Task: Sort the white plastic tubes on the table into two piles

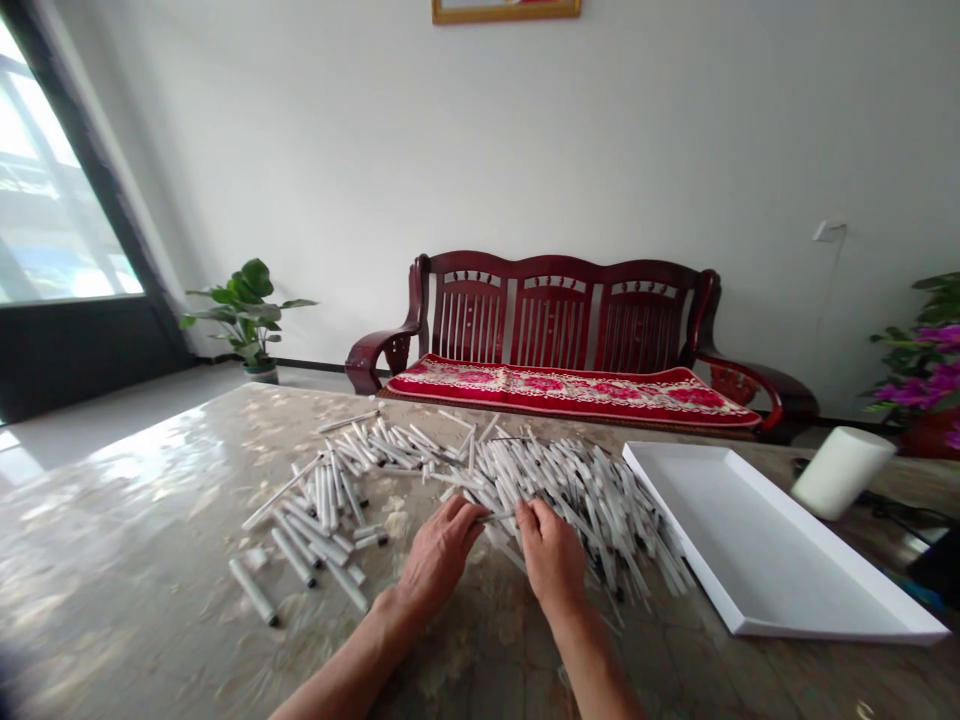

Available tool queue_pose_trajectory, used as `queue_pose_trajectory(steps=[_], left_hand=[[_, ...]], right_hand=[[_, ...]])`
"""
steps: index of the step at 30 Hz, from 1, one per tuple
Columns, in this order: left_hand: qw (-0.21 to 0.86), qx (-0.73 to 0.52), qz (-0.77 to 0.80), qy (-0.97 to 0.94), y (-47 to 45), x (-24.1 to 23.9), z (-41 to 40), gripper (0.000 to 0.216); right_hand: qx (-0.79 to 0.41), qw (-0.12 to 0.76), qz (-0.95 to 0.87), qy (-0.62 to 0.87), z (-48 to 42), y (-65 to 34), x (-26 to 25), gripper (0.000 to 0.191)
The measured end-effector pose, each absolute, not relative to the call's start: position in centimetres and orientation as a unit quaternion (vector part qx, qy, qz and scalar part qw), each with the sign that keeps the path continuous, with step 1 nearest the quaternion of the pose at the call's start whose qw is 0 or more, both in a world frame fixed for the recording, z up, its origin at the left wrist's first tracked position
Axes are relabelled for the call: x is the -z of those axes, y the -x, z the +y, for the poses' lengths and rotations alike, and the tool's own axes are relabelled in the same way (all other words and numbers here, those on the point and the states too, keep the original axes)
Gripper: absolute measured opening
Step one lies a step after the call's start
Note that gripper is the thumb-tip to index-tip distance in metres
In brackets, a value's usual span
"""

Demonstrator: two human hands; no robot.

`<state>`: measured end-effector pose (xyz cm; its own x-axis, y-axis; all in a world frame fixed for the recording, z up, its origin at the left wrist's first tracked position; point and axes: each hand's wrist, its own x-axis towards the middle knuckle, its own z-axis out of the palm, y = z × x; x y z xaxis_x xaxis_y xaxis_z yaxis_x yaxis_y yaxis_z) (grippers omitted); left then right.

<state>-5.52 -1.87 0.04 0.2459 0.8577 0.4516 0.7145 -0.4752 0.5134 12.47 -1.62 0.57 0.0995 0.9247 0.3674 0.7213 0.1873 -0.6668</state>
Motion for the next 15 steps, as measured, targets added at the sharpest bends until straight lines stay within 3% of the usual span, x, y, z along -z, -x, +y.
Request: queue_pose_trajectory(steps=[10,15], left_hand=[[0.114,-0.362,0.486,-0.787,6.5,-0.3,-1.5,0.019],[0.107,-0.372,0.485,-0.784,6.6,-0.5,-1.6,0.020]], right_hand=[[-0.168,0.445,-0.680,0.558,-1.2,-12.4,-0.8,0.040],[-0.266,0.475,-0.665,0.511,-1.2,-12.8,-0.9,0.030]])
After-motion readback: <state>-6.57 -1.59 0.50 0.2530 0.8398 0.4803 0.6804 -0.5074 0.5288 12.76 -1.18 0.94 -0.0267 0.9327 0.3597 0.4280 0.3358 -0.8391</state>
